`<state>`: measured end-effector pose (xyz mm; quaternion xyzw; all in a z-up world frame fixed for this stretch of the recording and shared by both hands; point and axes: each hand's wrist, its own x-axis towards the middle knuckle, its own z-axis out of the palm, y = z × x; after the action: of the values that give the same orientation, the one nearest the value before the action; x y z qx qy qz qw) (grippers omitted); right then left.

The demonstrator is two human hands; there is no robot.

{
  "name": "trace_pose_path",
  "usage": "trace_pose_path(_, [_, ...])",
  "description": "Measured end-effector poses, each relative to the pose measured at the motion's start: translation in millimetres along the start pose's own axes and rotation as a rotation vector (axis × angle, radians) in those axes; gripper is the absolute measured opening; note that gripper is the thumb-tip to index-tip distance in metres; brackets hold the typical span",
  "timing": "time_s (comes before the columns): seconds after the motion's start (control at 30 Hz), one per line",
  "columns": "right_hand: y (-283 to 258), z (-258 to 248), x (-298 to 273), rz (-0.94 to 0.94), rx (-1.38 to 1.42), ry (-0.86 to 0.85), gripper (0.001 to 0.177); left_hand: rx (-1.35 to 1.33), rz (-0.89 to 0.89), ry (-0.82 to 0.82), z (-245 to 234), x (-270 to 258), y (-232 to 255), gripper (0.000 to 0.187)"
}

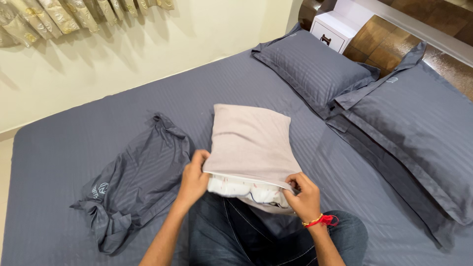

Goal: The person puts a pillowcase onto a pillow by pulling the fabric over it, pats the pillow flat on the bed, and picks up another pillowcase.

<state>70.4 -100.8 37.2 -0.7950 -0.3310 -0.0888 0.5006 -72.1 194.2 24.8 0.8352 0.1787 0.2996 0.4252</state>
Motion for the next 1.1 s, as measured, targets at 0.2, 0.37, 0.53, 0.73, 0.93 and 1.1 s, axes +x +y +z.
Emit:
trace_pose_path(0.2, [16,-21,-1,0.018,0.217,-0.528,0.029,-0.169,0.042,0.134,-34,-18,17,0.028])
trace_pose_path(0.37, [84,-13,-4,0.337,0.486,-0.805,0.037,0.206,-0.243,-0.472,-88,-59,5,0.024])
trace_pose_path(0.53, [157,28,5,0.662,0.242,-0.264,0.064,0.155,-0.527,-0.658,-110,-44,-15,0.018])
trace_pose_path(0.73, [165,70,26,1.101,0.341,-0.418,0.115,0.217,-0.5,-0.348,-17,36,-56,0.086])
trace_pose_path(0.93, [178,79,29,0.979,0.689,-0.229,0.096,-0.357,-0.462,-0.386,50,69,-49,0.105])
trace_pose_path(1.1, [192,60,64,0.488,0.615,0.004,0.085,-0.522,-0.212,-0.233,61,83,-22,0.102])
